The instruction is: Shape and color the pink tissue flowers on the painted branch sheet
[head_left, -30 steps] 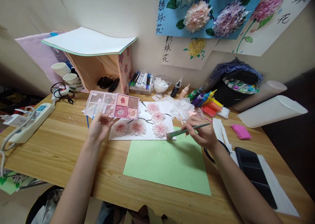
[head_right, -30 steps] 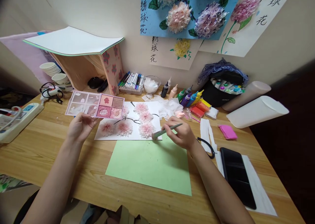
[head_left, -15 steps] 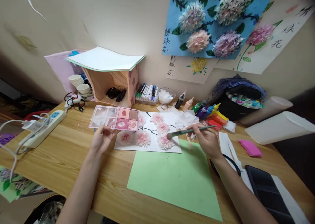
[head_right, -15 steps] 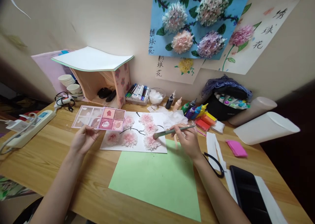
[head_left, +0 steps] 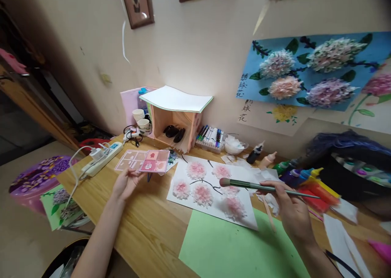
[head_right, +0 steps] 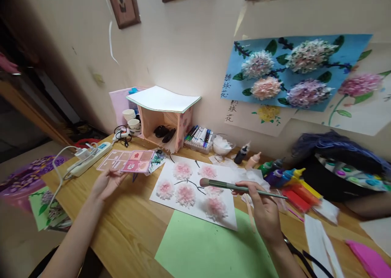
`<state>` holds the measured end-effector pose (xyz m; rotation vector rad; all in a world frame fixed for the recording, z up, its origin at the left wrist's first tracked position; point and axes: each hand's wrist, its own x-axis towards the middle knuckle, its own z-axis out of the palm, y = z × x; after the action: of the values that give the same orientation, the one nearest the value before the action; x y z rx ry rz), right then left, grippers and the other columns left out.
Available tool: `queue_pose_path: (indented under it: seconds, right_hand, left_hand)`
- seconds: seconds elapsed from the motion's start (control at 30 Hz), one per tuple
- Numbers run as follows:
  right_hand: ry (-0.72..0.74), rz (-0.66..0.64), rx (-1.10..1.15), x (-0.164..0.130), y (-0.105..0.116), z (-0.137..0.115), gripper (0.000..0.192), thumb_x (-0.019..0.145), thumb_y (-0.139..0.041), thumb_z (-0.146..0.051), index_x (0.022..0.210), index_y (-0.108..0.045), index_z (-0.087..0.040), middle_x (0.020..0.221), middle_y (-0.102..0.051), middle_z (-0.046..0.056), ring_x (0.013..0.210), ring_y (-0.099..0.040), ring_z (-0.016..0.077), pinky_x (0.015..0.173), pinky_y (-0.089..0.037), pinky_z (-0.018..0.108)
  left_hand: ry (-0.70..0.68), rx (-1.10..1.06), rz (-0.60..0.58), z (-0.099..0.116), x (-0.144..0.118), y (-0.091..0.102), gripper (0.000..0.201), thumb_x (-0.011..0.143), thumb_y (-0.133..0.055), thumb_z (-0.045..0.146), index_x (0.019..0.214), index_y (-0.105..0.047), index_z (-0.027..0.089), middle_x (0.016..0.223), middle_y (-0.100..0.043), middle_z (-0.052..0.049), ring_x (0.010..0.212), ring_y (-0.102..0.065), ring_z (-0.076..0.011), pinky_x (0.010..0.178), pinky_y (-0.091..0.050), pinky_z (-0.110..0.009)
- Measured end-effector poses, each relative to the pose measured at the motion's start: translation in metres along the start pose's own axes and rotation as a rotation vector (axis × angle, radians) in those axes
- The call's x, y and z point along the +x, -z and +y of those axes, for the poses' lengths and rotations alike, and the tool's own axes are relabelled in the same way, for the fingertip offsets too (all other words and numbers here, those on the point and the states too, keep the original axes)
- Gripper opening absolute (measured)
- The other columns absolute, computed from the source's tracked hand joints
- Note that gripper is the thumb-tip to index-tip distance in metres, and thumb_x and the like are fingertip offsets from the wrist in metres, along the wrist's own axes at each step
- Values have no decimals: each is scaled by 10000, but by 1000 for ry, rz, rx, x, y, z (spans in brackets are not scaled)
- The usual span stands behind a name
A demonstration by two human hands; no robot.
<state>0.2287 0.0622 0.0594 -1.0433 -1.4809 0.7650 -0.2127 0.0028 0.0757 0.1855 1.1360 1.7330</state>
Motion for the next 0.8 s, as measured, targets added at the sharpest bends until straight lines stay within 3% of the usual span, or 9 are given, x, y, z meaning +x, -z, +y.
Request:
queue_pose_path:
  seconds: [0.13,0.2,0.3,0.37,0.43,0.5,0.63,0.73,0.8]
  right_hand:
    - [-16,-148,141,15,-44,-12,271,927,-498,-398,983,-694,-218,913,-715,62,834,-694,218,738,-579,335]
    - [-10,-243,140,21,-72,-23,271,925,-506,-399,1036,-682,-226,968,-714,63,910,-682,219,777,-571,331]
    - [55,-364,83,24,-116,-43,281,925,-507,-407,1090,-663,-241,1037,-706,62,997,-652,218,833,-552,334]
    - [136,-441,53,23,-145,-56,284,940,-480,-397,1112,-654,-253,1092,-694,60,1039,-636,213,872,-534,341]
    - [233,-515,30,22,-173,-65,275,955,-458,-367,1129,-644,-264,1140,-680,55,1085,-616,203,912,-512,341]
    - [320,-571,2,21,-200,-69,261,963,-449,-335,1134,-636,-273,1140,-682,46,1092,-612,189,930,-498,332]
    - [403,-600,-56,18,-249,-65,258,974,-422,-300,1129,-626,-269,1122,-683,48,1077,-620,182,936,-496,338]
    - [490,-599,-153,14,-278,-58,275,974,-405,-260,1160,-608,-252,1146,-664,77,1087,-615,196,929,-506,358]
    - [596,-643,-286,10,-293,-54,276,962,-416,-227,1151,-616,-236,1173,-648,109,1093,-611,223,878,-528,368]
  left_hand:
    - [-78,113,77,21,18,41,238,715,-427,-42,794,-513,165,705,-683,-44,631,-687,-163,632,-607,-296]
    - [-119,194,94,25,29,56,258,717,-488,-16,899,-545,157,752,-688,-44,651,-694,-175,636,-604,-316]
    - [-192,351,83,29,49,73,448,695,-583,39,1108,-546,208,851,-694,-17,709,-701,-171,699,-595,-350]
    - [-220,486,79,32,63,81,440,680,-623,84,1108,-580,174,812,-690,-31,738,-696,-199,755,-581,-405]
    - [-271,628,71,36,75,86,358,686,-624,119,1044,-630,134,836,-696,-67,871,-685,-244,869,-538,-449]
    - [-360,760,44,40,84,89,386,703,-596,119,1084,-642,149,1041,-688,-97,1109,-607,-261,1033,-429,-448]
    - [-526,994,2,40,89,93,586,716,-513,64,1280,-561,216,1470,-404,-81,1423,-270,-242,1191,-135,-425]
    - [-560,1135,-13,34,90,95,681,698,-518,61,1360,-493,220,1556,-221,-93,1469,-110,-285,1191,-46,-469]
    - [-536,1207,-58,32,92,98,740,671,-586,100,1393,-449,186,1539,-242,-139,1461,-122,-325,1186,-64,-493]
